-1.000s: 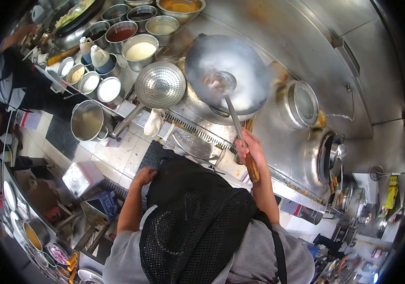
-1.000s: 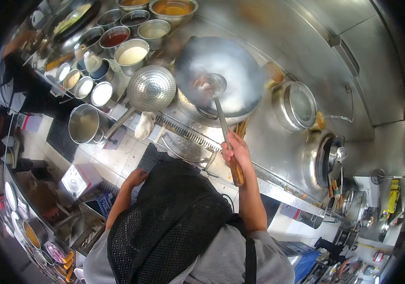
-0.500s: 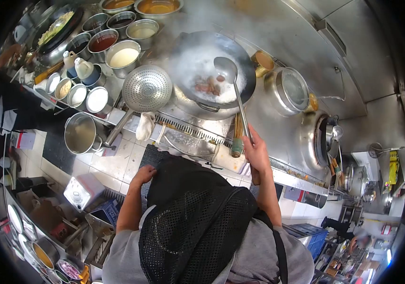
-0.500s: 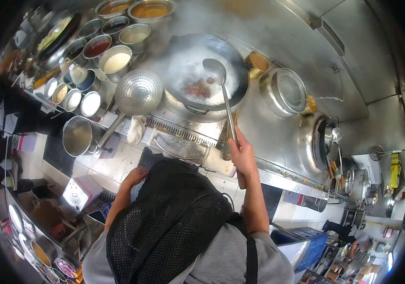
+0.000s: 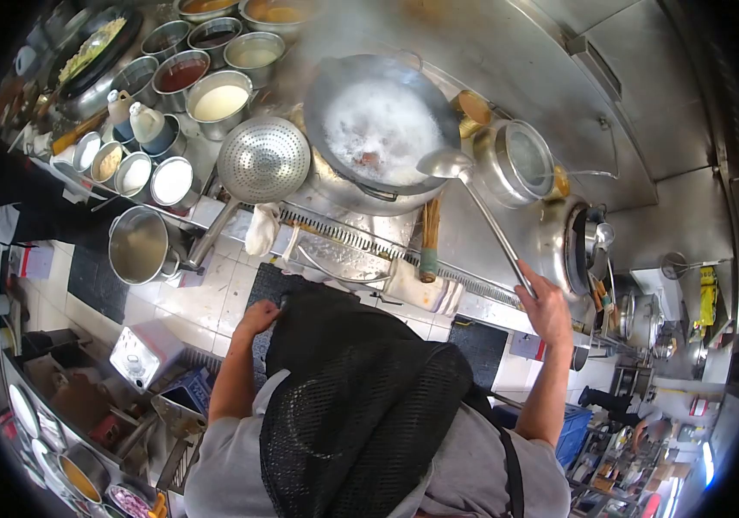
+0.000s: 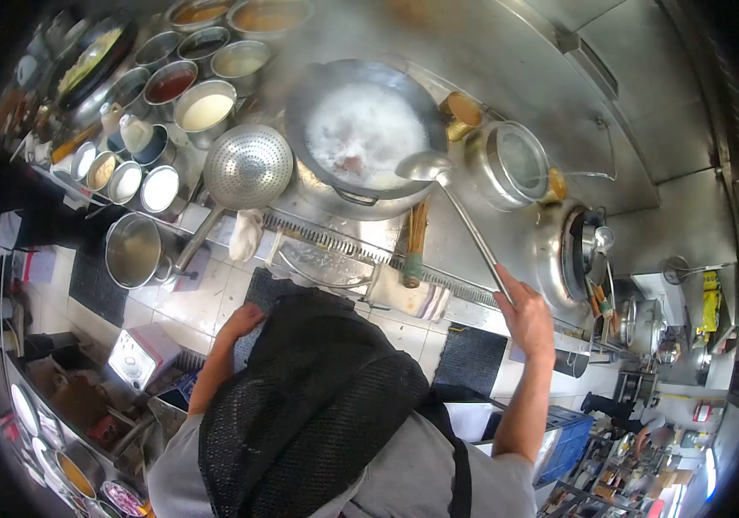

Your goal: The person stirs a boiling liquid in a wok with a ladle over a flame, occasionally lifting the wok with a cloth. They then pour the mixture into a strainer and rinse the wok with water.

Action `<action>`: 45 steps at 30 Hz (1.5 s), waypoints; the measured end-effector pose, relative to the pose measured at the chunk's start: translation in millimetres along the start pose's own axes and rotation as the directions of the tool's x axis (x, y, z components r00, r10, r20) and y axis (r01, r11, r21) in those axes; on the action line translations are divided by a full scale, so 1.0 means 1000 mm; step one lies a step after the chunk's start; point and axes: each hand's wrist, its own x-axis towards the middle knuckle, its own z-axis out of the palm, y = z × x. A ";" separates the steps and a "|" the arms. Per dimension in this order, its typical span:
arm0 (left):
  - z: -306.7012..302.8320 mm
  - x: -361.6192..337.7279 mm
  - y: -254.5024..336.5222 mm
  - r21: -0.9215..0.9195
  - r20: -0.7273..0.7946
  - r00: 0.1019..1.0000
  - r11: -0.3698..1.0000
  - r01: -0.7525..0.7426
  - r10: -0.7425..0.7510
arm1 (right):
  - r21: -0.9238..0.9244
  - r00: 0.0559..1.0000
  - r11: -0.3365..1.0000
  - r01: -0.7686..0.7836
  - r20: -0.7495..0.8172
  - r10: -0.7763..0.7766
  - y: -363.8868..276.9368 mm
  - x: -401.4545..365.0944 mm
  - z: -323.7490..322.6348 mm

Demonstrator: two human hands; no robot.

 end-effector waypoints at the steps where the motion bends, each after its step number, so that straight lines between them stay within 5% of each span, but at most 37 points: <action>1: 0.003 0.004 -0.008 0.039 0.030 0.998 0.998 -0.049 0.048 | -0.052 0.997 0.997 -0.056 0.049 0.059 -0.006 -0.001 -0.009; 8: 0.014 0.008 -0.014 0.045 0.034 0.999 0.999 0.001 -0.002 | 0.042 0.970 0.995 -0.087 0.230 0.075 -0.007 0.022 0.016; 10: 0.010 -0.001 0.000 0.000 -0.004 1.000 1.000 -0.004 0.004 | 0.059 0.983 0.998 0.029 0.179 -0.039 0.008 0.039 0.066; 15: 0.004 -0.015 0.004 -0.069 -0.026 0.996 0.994 0.081 -0.083 | 0.134 0.994 0.991 -0.028 0.108 0.013 0.009 0.093 0.162; 21: -0.005 -0.051 0.007 -0.046 0.063 0.970 0.970 0.237 -0.234 | 0.050 0.988 0.995 -0.082 0.135 0.075 -0.019 0.150 0.208; 25: 0.016 -0.064 -0.023 -0.278 0.000 0.952 0.915 0.293 -0.305 | 0.108 0.985 0.988 -0.108 0.144 0.092 -0.033 0.186 0.222; 28: 0.021 -0.072 -0.025 -0.275 -0.057 0.951 0.921 0.277 -0.303 | 0.179 0.992 0.980 -0.083 0.104 0.066 -0.029 0.215 0.246; 30: 0.025 -0.074 -0.028 -0.330 -0.027 0.944 0.894 0.303 -0.330 | 0.370 0.963 0.903 0.218 -0.233 -0.137 -0.017 0.230 0.261; 31: 0.029 -0.074 -0.033 -0.322 -0.028 0.943 0.896 0.305 -0.331 | 0.375 0.963 0.902 0.214 -0.234 -0.131 -0.012 0.230 0.257; 33: 0.038 -0.072 -0.046 -0.361 -0.041 0.957 0.897 0.254 -0.287 | 0.833 0.964 0.490 -0.258 0.256 0.072 -0.022 0.223 0.213; 38: 0.021 -0.093 -0.011 -0.307 0.006 0.938 0.892 0.333 -0.348 | 0.842 0.990 0.525 -0.126 0.074 0.118 0.015 0.222 0.231; 39: 0.020 -0.096 -0.008 -0.290 0.025 0.923 0.881 0.374 -0.384 | 0.589 0.940 0.773 0.234 -0.341 -0.025 0.040 0.235 0.253; 40: 0.024 -0.096 -0.015 -0.288 0.029 0.922 0.880 0.377 -0.385 | 0.152 0.724 0.871 0.467 -0.631 -0.278 0.057 0.241 0.266; 44: 0.026 -0.090 -0.026 -0.257 0.017 0.920 0.888 0.382 -0.391 | 0.227 0.893 0.927 0.299 -0.410 -0.187 0.066 0.224 0.257; 45: 0.023 -0.090 -0.020 -0.252 0.043 0.911 0.878 0.407 -0.410 | 0.561 0.994 0.827 0.044 -0.108 0.020 0.042 0.209 0.233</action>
